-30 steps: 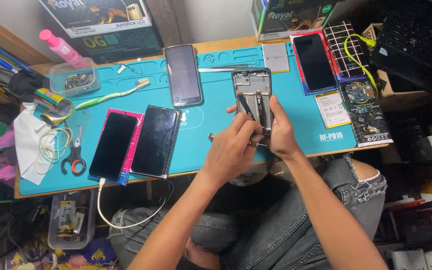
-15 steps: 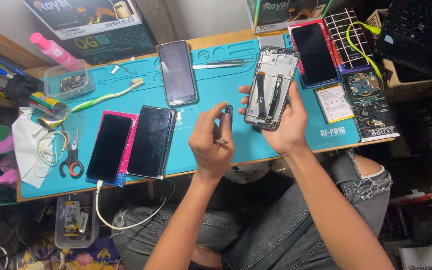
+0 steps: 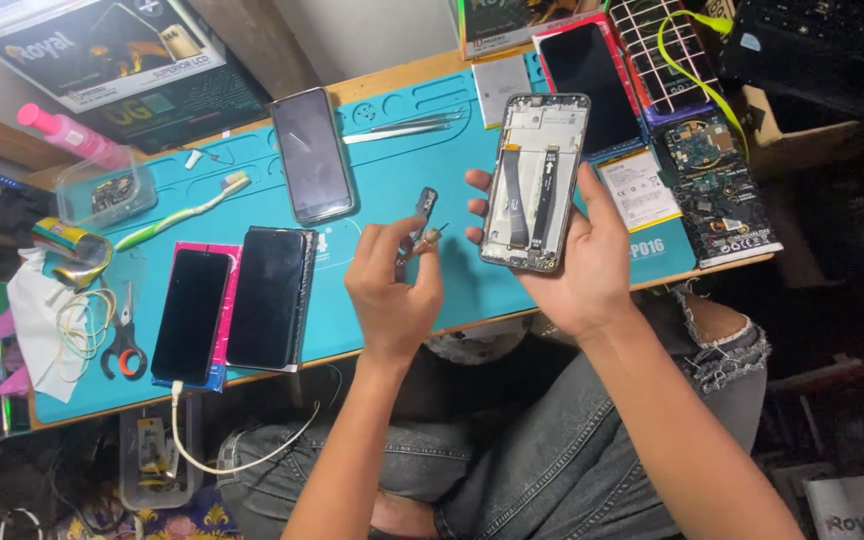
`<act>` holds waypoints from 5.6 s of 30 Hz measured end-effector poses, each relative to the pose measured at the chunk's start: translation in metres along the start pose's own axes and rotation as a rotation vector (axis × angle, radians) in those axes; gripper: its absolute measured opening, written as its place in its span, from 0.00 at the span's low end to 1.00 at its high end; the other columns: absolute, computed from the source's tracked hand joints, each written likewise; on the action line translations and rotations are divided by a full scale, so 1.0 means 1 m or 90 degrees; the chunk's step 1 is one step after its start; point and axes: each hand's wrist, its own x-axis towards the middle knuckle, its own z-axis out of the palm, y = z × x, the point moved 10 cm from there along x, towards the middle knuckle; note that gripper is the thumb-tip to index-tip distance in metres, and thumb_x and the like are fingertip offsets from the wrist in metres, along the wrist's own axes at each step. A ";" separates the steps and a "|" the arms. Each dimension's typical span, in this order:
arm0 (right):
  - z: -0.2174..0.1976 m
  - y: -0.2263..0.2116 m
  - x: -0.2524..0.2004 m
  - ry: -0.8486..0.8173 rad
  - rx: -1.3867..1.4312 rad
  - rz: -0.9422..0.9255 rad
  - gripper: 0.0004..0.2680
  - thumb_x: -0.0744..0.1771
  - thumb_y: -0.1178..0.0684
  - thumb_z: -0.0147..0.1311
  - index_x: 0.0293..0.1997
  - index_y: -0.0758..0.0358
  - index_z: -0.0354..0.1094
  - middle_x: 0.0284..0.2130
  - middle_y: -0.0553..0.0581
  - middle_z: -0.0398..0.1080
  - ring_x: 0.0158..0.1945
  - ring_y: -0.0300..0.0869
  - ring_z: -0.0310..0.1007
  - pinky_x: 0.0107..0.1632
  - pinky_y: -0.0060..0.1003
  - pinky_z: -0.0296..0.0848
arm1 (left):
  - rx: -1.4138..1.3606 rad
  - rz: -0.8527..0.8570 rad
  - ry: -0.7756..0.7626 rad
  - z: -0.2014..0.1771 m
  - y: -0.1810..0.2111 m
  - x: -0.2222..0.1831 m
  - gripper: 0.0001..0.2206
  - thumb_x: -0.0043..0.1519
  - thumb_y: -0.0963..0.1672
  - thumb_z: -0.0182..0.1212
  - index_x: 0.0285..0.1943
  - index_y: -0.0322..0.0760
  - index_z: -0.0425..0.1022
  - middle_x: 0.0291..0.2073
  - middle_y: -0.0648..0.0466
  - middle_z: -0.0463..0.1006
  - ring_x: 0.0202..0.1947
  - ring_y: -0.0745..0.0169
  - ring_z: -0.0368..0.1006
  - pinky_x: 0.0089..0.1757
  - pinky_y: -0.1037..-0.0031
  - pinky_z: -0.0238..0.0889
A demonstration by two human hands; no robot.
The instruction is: The person cleans a workbench with a toothbrush, then uses a screwdriver to remove screws from a disassembled smartphone. They proceed to remove a metal bracket and a small internal component from the phone's chassis using a precision tool.
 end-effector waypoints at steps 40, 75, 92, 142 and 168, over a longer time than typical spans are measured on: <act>0.002 -0.015 -0.005 -0.131 0.069 0.000 0.26 0.73 0.39 0.44 0.75 0.70 0.60 0.65 0.82 0.68 0.56 0.63 0.75 0.56 0.56 0.76 | 0.230 0.196 -0.132 0.031 0.029 -0.008 0.07 0.67 0.37 0.68 0.50 0.41 0.82 0.40 0.55 0.77 0.38 0.53 0.70 0.40 0.61 0.54; -0.007 -0.020 -0.001 -0.080 0.076 -0.014 0.25 0.72 0.38 0.44 0.74 0.68 0.63 0.65 0.81 0.69 0.55 0.64 0.75 0.54 0.57 0.75 | 0.214 0.215 -0.085 0.023 0.035 -0.009 0.02 0.71 0.38 0.64 0.48 0.36 0.81 0.39 0.52 0.76 0.35 0.52 0.69 0.37 0.63 0.54; -0.005 -0.016 0.002 -0.106 0.055 -0.016 0.27 0.71 0.37 0.44 0.76 0.67 0.60 0.66 0.79 0.68 0.59 0.66 0.73 0.61 0.59 0.73 | 0.195 0.172 -0.128 0.027 0.033 -0.008 0.07 0.68 0.39 0.67 0.53 0.35 0.79 0.40 0.50 0.78 0.40 0.49 0.72 0.40 0.59 0.61; -0.021 0.023 0.012 -0.208 -0.306 -0.070 0.22 0.71 0.42 0.44 0.68 0.71 0.68 0.60 0.77 0.75 0.61 0.63 0.78 0.69 0.61 0.73 | -0.255 -0.092 -0.086 0.002 0.053 -0.001 0.16 0.65 0.45 0.69 0.61 0.40 0.74 0.54 0.53 0.71 0.47 0.61 0.68 0.44 0.68 0.66; 0.012 -0.007 -0.017 -0.207 -0.018 -0.025 0.26 0.73 0.38 0.40 0.73 0.72 0.61 0.59 0.76 0.73 0.50 0.56 0.78 0.47 0.50 0.82 | -0.033 0.265 -0.109 0.001 0.146 -0.058 0.07 0.63 0.30 0.69 0.47 0.23 0.82 0.39 0.42 0.82 0.40 0.47 0.83 0.42 0.66 0.80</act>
